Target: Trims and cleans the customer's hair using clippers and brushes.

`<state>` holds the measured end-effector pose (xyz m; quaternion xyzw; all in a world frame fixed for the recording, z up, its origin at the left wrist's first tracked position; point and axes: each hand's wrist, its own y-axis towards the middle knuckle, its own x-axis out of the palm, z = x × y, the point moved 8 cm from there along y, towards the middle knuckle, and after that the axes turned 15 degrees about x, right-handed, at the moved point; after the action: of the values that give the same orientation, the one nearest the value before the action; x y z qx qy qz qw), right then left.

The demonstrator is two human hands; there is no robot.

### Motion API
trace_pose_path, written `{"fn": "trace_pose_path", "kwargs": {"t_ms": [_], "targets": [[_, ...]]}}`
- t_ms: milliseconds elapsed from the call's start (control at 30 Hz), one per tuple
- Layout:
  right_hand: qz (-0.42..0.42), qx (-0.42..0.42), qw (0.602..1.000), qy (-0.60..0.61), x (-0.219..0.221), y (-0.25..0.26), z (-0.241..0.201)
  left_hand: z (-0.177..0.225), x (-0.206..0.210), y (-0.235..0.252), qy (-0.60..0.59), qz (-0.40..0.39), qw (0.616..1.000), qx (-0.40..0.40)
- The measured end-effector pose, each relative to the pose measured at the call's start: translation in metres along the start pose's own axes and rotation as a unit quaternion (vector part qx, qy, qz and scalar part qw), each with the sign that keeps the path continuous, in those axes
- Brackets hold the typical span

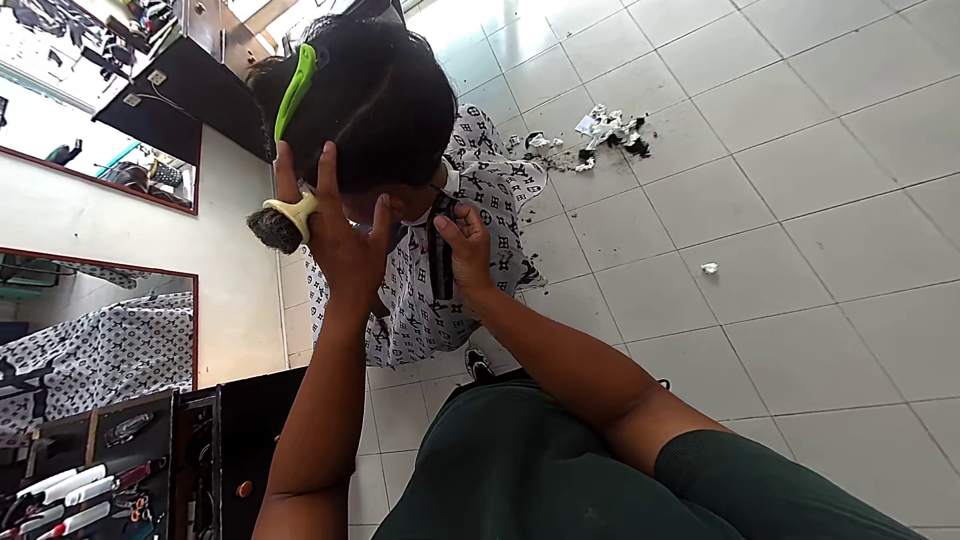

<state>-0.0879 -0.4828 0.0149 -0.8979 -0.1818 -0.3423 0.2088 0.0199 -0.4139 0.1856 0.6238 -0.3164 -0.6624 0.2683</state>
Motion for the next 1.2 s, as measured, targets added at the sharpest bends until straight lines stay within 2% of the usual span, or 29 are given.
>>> {"fn": "trace_pose_path", "kwargs": {"t_ms": [167, 300, 667, 1200], "targets": [[-0.024, -0.005, 1.0, -0.002, 0.004, 0.006, -0.001, -0.004, 0.023, 0.015, 0.067, -0.081, 0.994, -0.03], [-0.049, -0.003, 0.999, -0.005, 0.013, 0.005, -0.003, -0.009, 0.029, 0.008, 0.067, -0.12, 0.988, -0.066], [-0.058, -0.001, 0.998, -0.004, 0.02, 0.007, 0.004, -0.016, 0.023, -0.001, 0.043, -0.137, 0.985, -0.096], [-0.057, -0.024, 0.998, -0.008, 0.026, 0.004, 0.004, -0.021, 0.022, -0.003, 0.04, -0.146, 0.985, -0.077]]}}
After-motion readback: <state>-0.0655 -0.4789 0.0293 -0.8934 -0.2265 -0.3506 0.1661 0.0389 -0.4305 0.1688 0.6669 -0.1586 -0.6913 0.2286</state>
